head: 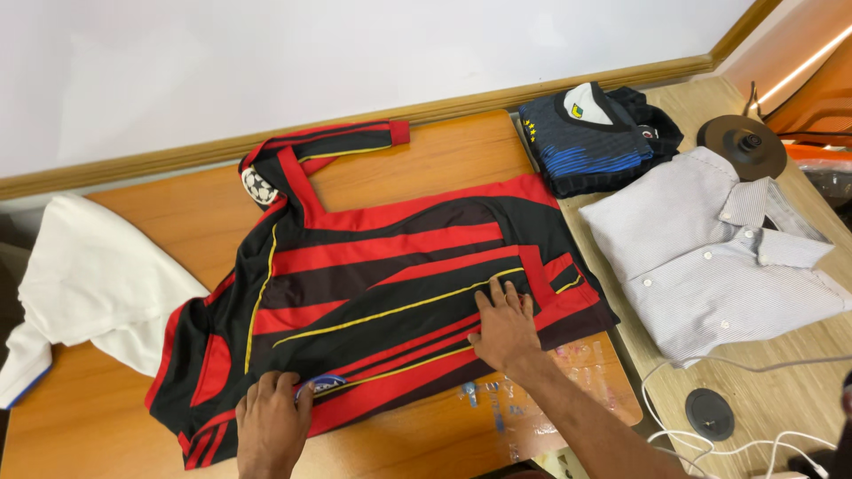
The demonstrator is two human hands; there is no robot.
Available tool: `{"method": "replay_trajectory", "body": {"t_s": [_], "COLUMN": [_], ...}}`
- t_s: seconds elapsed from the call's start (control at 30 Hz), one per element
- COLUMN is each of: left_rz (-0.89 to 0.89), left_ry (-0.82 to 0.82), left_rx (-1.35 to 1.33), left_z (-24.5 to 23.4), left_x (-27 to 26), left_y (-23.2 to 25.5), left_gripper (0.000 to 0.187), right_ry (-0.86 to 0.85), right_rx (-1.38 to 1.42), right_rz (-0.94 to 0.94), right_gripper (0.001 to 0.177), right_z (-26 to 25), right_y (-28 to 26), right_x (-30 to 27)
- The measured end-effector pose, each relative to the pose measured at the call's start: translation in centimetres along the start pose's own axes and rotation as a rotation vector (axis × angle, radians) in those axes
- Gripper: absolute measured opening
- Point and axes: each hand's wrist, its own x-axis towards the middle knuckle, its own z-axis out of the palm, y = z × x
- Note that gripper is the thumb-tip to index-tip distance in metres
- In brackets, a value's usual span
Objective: The person folds a red and black striped jersey on a wooden table, then folds a white polo shirt. Both shirts are folded neatly and placed on a stack of other folded clothes.
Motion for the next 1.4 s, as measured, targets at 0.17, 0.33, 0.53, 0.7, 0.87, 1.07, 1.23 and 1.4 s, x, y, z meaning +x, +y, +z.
{"method": "replay_trajectory", "body": {"t_s": [0.17,0.33,0.53,0.7,0.87,1.07,1.23,1.4], "left_rz": [0.017,0.049,0.204,0.239,0.238,0.135,-0.084,0.052], "left_ry": [-0.004,-0.005,0.018,-0.047,-0.227,-0.249,-0.129,-0.224], "left_rx": [-0.135,-0.238,-0.315,-0.27,-0.114,-0.354,-0.814,-0.821], "left_z": [-2.5,-4.8,-4.5,-2.4,-0.3,-2.2,-3.9,-2.3], "left_x": [5.0,12.3,22.3,27.7,31.0,31.0,25.9,19.8], "left_y": [-0.3,-1.0,-1.8,-1.9,-1.7,-1.6,-0.7,-0.9], "left_gripper": [0.025,0.023,0.029,0.041,0.047,0.058,0.058,0.052], "right_ry": [0.154,-0.021,-0.03,-0.006,0.026,0.019,0.018,0.02], "right_rx": [0.282,0.285,0.35,0.389,0.446,0.486,0.474,0.432], "right_rz": [-0.364,-0.236,-0.197,-0.142,-0.115,-0.072,-0.055,-0.053], "right_gripper": [0.07,0.07,0.066,0.062,0.057,0.053,0.053,0.054], "right_z": [0.7,1.6,1.8,2.4,2.3,2.1,2.1,2.3], "right_y": [-2.4,-3.8,-3.5,-4.2,-4.8,-5.0,-5.1,-5.5], "right_x": [0.4,0.4,0.5,0.6,0.8,1.6,1.8,1.9]}}
